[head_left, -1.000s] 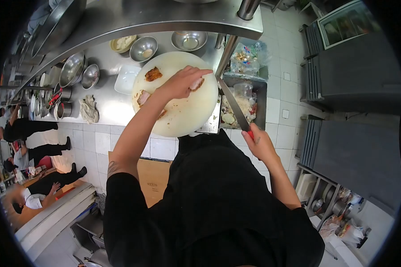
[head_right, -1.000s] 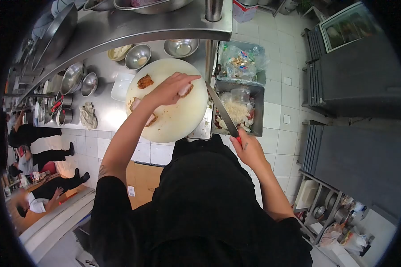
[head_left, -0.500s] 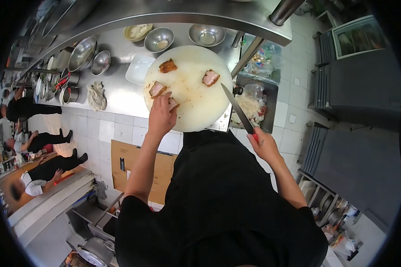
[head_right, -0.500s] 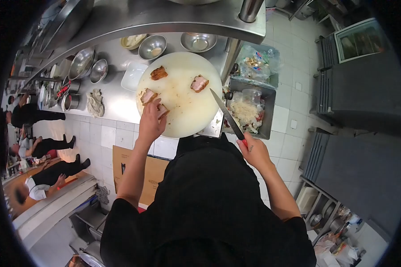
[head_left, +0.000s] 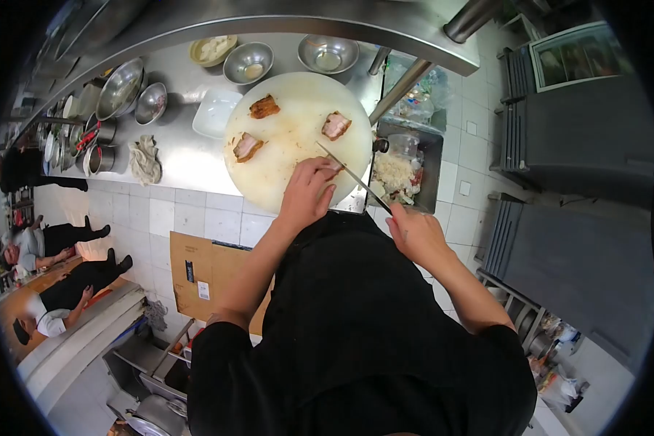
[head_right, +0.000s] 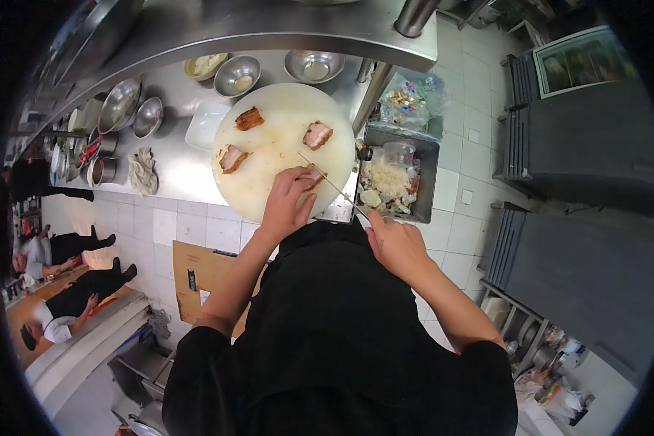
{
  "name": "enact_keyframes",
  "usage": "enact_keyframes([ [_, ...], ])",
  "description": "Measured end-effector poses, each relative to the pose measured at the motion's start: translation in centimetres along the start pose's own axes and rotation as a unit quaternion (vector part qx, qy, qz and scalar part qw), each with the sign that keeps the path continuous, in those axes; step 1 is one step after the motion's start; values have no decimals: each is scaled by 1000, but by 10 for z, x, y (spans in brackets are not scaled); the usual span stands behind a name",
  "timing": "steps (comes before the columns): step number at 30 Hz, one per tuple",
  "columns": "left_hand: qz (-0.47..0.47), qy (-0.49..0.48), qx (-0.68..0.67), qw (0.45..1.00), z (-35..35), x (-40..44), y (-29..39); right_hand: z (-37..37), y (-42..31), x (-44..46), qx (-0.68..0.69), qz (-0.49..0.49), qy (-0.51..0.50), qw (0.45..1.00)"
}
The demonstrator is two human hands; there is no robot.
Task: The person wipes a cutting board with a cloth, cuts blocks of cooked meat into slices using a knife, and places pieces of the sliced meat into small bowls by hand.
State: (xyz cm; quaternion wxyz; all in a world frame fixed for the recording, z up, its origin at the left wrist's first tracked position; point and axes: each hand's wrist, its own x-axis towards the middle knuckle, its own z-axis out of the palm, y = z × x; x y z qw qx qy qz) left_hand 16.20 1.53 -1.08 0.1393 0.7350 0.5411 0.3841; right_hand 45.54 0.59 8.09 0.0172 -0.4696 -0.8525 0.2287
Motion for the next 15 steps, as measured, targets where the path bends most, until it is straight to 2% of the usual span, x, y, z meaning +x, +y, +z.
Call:
enact_keyframes([
  [2,19,-25,-25,999,5,0,-5,-14,-7,-11,-14,3,-17,1000],
  [10,-2,1,-55,999,7,4,-6,-47,-33,-13,-61,29,-105,992],
  [15,-2,5,-61,998,7,3,-4,29,-13,70,-12,42,-102,994],
])
